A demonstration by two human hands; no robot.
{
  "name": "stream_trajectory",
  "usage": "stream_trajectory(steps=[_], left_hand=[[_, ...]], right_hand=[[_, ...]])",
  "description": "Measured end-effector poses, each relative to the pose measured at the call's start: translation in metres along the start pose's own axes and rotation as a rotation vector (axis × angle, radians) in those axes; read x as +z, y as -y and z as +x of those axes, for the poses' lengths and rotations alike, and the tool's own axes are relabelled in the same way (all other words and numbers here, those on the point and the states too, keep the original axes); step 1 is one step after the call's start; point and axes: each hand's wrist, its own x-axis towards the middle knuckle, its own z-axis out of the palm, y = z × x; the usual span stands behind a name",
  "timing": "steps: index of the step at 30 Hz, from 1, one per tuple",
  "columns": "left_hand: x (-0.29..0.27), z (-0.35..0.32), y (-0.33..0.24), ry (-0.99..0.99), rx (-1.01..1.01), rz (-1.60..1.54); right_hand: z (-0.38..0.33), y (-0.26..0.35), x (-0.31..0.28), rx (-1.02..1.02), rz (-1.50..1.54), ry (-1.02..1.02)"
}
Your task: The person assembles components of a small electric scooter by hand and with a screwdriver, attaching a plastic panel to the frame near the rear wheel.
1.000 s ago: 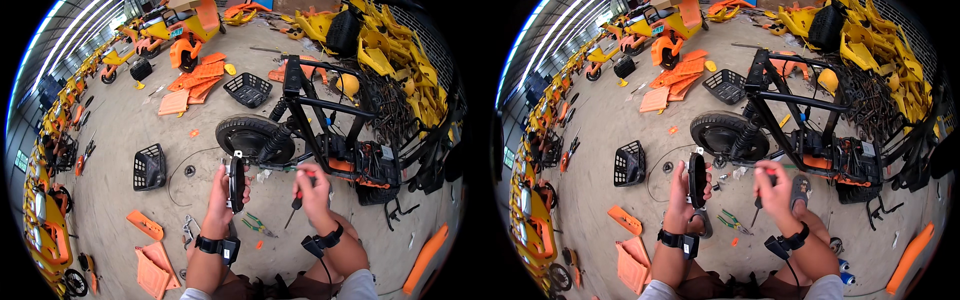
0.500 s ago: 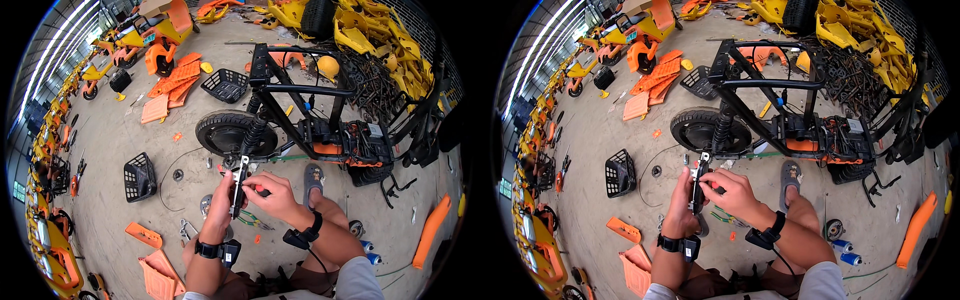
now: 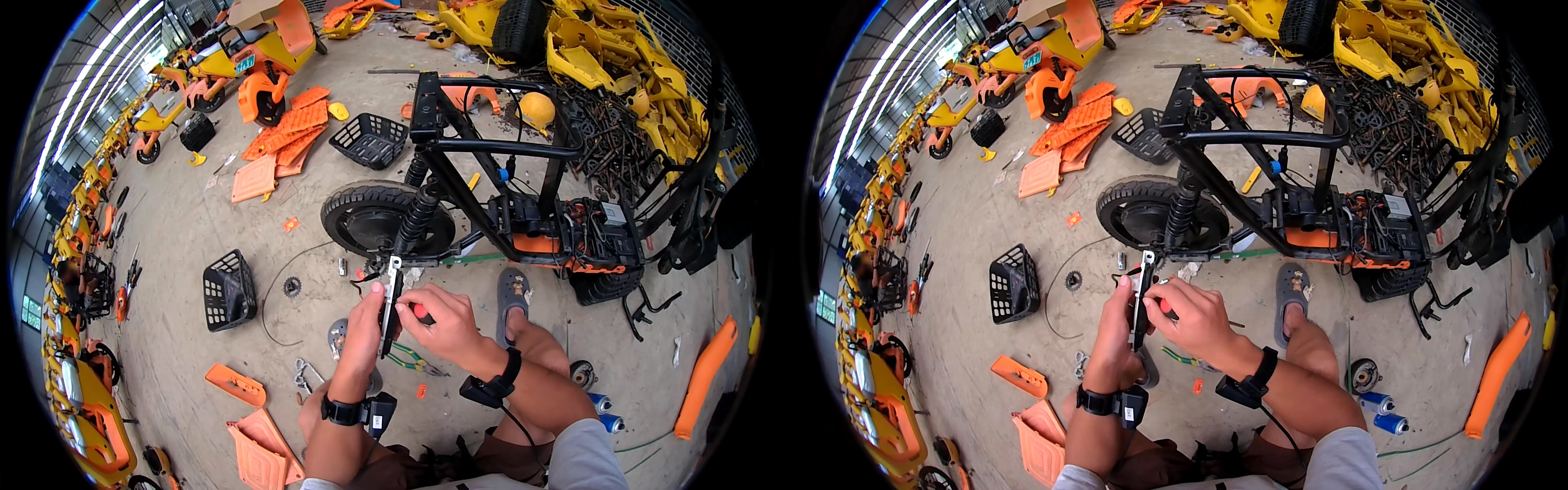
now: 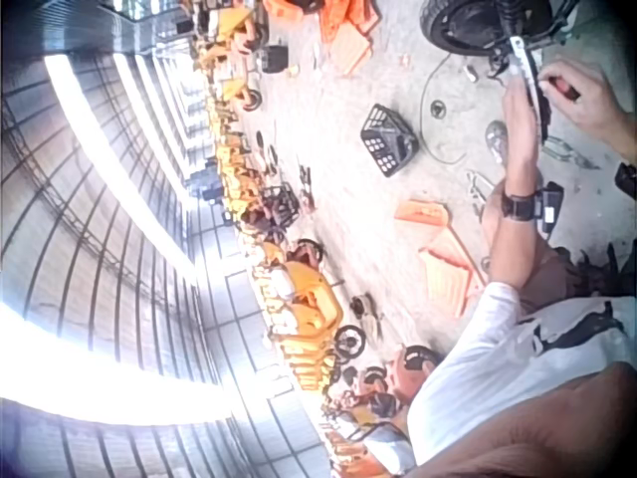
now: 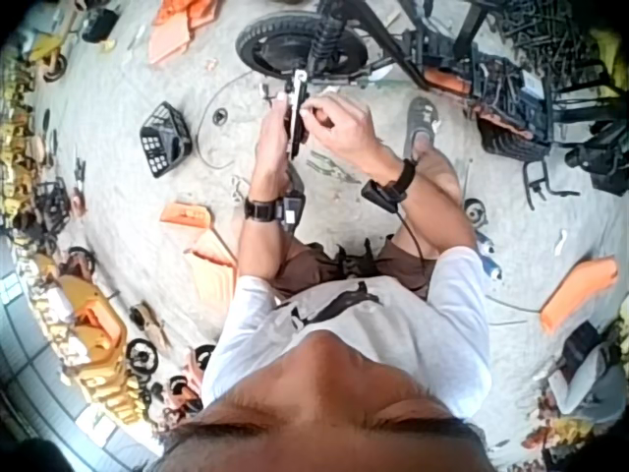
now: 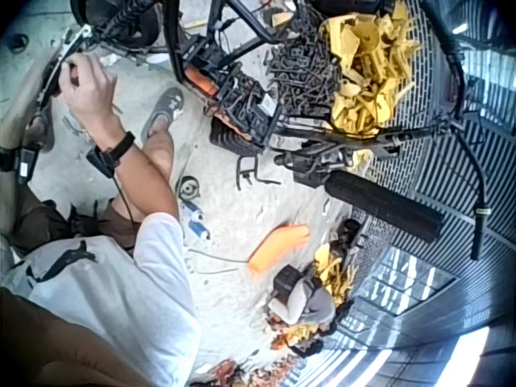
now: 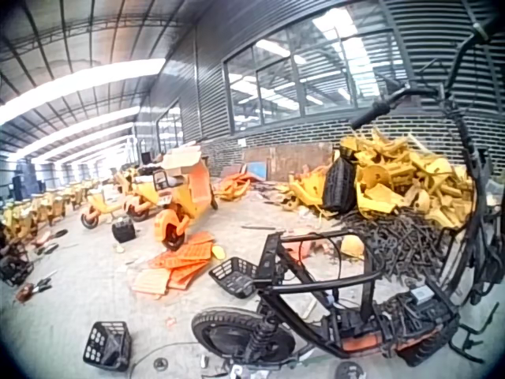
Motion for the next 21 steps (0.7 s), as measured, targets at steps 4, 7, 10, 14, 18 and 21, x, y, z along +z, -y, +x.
stream_trajectory(steps=[4,7,10,14,18,21], left_hand=[[-0.001,0.0,0.0,-0.009,0.015,-0.01],[0.001,-0.002,-0.003,-0.016,0.019,-0.007],[0.003,-0.004,-0.005,-0.026,0.008,-0.029],[-0.002,-0.002,-0.002,-0.023,0.058,0.001],[-0.007,0.001,-0.001,-0.005,0.096,0.027],[-0.005,0.003,0.0,-0.024,0.069,-0.08]], right_hand=[[0.003,0.004,0.001,-0.007,-0.017,-0.005],[0.003,0.004,0.003,0.018,0.073,-0.035],[0.003,0.003,0.005,0.013,0.103,-0.044],[0.002,0.005,0.004,0.0,-0.012,-0.002],[0.004,0.005,0.004,-0.027,-0.05,-0.005],[0.007,0.011,0.0,0.039,0.027,-0.012]])
